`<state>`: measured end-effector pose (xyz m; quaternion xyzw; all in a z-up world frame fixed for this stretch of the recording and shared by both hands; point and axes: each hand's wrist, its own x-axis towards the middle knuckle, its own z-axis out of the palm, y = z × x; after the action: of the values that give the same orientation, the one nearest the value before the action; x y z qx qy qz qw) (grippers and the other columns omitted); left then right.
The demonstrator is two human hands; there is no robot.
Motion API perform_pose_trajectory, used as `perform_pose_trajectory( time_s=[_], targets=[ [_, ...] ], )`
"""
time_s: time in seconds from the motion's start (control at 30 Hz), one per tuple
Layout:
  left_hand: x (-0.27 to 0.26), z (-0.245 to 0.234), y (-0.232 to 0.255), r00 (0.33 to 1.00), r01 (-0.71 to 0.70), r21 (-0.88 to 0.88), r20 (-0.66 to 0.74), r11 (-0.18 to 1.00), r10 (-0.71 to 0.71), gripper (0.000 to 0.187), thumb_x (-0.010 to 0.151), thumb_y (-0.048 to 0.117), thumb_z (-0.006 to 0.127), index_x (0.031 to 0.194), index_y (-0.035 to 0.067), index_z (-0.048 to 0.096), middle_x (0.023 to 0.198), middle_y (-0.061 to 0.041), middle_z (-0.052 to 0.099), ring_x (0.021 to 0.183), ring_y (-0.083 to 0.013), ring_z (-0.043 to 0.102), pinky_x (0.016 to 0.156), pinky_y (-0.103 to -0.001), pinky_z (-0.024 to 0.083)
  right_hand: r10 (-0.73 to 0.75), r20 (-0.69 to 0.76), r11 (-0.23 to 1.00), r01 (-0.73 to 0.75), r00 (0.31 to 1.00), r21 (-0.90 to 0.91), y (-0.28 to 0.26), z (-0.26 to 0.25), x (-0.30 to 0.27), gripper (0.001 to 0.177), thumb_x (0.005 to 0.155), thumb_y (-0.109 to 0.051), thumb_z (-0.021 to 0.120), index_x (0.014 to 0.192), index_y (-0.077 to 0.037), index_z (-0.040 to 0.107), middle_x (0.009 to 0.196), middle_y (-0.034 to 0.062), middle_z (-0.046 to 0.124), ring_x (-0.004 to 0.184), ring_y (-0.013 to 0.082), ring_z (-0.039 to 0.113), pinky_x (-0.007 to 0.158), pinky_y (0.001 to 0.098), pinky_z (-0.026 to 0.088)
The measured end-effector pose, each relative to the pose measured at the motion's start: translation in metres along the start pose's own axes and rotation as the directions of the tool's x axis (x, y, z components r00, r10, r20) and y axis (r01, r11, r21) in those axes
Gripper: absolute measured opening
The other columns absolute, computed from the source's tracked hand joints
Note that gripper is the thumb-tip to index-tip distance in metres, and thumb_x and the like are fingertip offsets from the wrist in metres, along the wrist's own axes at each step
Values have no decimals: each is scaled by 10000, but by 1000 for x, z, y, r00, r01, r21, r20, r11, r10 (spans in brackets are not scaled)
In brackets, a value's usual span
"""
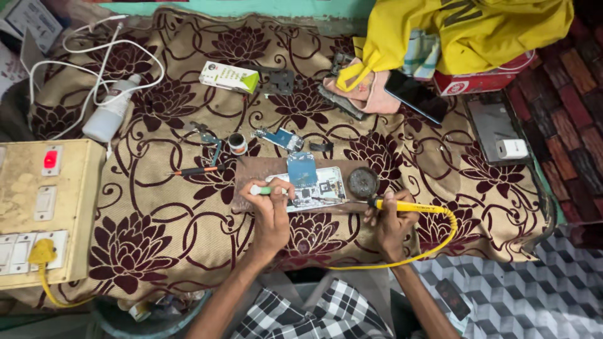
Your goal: The person uses a soldering iron and solder wire to work on a small circuit board. They repeatedly apply heat and solder to specific points on the board while holding it steady with the other hand.
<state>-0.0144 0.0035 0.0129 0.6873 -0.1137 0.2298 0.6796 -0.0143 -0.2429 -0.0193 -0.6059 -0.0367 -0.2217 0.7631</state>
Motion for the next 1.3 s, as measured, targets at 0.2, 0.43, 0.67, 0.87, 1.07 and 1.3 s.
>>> perform_pose_trajectory(
  time_s=[0.2,0.43,0.67,0.87,1.07,1.3],
  targets=[
    [1,-2,-1,996,-87,114,17,990,85,201,1171,285,274,1129,101,202,853,-103,583,803,-158,506,845,-355,423,-204,85,888,221,975,-403,-25,9,12,304,1061,-124,577,772,-51,519,608,45,558,455,85,488,394,242,357],
    [3,-2,4,999,-39,71,12,997,38,185,1156,255,279,1118,90,205,854,-111,582,810,-179,528,849,-377,432,-129,135,885,175,983,-432,-47,29,29,269,1004,-132,611,755,-64,535,562,0,567,437,65,493,377,229,340],
    [2,-1,3,997,-72,99,8,993,72,176,1153,231,285,1118,80,204,864,-123,593,823,-182,540,868,-382,422,-49,154,814,129,987,-566,-57,34,33,277,998,-144,622,751,-49,542,547,50,578,406,114,541,377,272,406],
    [2,-3,5,999,-53,78,15,996,52,181,1157,222,287,1117,72,195,881,-137,597,821,-184,520,868,-373,420,-51,154,921,106,987,-374,-47,31,26,240,1016,-143,580,810,-22,600,626,71,633,459,108,639,344,252,514],
    [2,-3,5,1000,-13,78,-11,997,14,169,1144,220,284,1116,78,198,871,-120,611,753,-158,497,768,-335,432,-59,46,969,68,997,-238,-12,19,-11,251,1061,-174,579,873,-19,516,632,80,632,470,129,597,397,269,491],
    [1,-3,4,1000,-21,73,7,997,21,205,1161,245,301,1115,79,189,907,-128,611,717,-145,418,735,-316,421,93,-215,964,-34,972,265,11,5,-12,337,1109,-322,570,946,-43,475,658,77,579,487,159,607,400,268,504]
  ],
)
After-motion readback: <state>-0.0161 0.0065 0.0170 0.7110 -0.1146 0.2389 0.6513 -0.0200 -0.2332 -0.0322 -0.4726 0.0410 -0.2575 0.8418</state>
